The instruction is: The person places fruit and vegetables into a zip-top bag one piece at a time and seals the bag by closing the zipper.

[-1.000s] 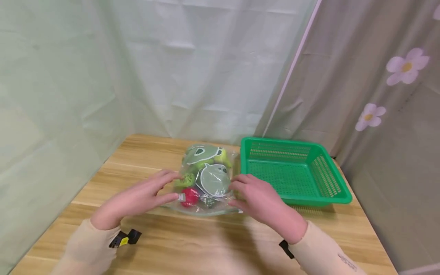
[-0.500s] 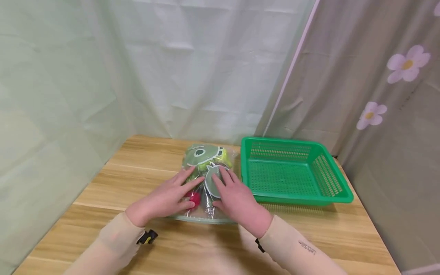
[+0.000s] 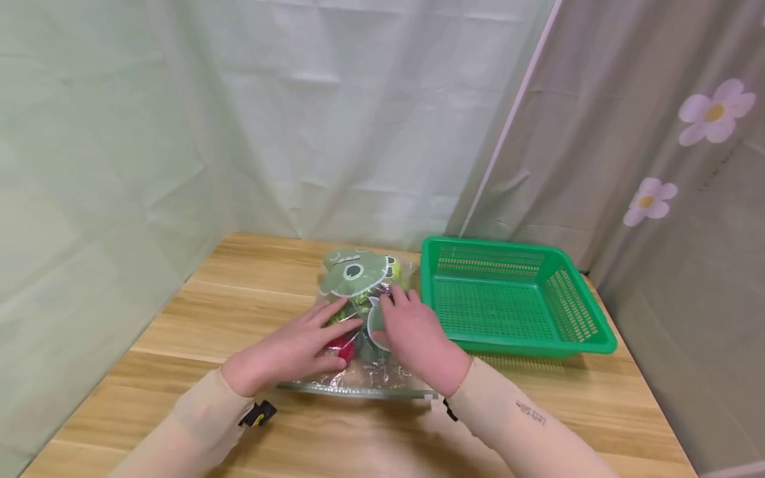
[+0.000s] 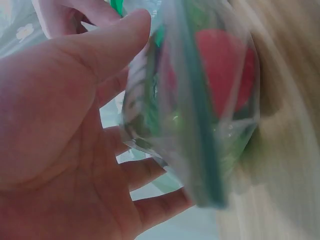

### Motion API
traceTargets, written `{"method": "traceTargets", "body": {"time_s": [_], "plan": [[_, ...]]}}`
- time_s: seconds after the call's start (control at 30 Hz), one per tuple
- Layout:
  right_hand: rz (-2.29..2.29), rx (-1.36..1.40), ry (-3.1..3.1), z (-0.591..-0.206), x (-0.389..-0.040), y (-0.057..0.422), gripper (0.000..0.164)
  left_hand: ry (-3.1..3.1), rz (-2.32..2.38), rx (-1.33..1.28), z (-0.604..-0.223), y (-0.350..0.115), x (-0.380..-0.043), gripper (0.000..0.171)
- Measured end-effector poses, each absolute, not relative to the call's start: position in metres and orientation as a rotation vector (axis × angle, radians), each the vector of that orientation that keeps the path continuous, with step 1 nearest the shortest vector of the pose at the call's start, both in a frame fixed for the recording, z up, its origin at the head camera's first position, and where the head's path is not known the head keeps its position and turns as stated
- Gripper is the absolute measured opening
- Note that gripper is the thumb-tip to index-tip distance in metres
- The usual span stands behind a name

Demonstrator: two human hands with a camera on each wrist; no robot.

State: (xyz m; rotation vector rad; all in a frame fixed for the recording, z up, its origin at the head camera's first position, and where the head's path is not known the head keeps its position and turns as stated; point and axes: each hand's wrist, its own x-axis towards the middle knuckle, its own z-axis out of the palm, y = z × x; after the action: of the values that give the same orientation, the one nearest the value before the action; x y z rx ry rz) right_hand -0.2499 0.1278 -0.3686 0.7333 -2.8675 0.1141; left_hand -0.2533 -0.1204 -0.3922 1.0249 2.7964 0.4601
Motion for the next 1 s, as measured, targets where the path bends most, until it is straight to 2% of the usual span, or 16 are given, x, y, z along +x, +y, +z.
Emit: {"method": "traceTargets", "body": {"time_s": [0.3, 0.43, 0.6, 0.83, 1.0], "plan": [[0.097, 0.740, -2.875, -0.371, -0.286, 0.130, 0.066, 2.814, 0.373, 0.991, -0.389, -0.110, -0.286, 0.072], [0.144, 0.740, -2.884, -0.369, -0.291, 0.132, 0.061, 2.817, 0.344, 0.954, -0.388, -0.108, -0.294, 0.072], [0.220, 0.745, -2.872, -0.363, -0.286, 0.140, 0.060, 2.835, 0.344, 0.964, -0.384, -0.109, -0.292, 0.071], [0.221, 0.674, -2.773, -0.364, -0.266, 0.165, 0.082, 2.974, 0.323, 0.911, -0.378, -0.114, -0.288, 0.077], [0.198, 0.551, -2.784, -0.366, -0.254, 0.189, 0.084, 3.130, 0.279, 0.773, -0.375, -0.119, -0.287, 0.081]]}}
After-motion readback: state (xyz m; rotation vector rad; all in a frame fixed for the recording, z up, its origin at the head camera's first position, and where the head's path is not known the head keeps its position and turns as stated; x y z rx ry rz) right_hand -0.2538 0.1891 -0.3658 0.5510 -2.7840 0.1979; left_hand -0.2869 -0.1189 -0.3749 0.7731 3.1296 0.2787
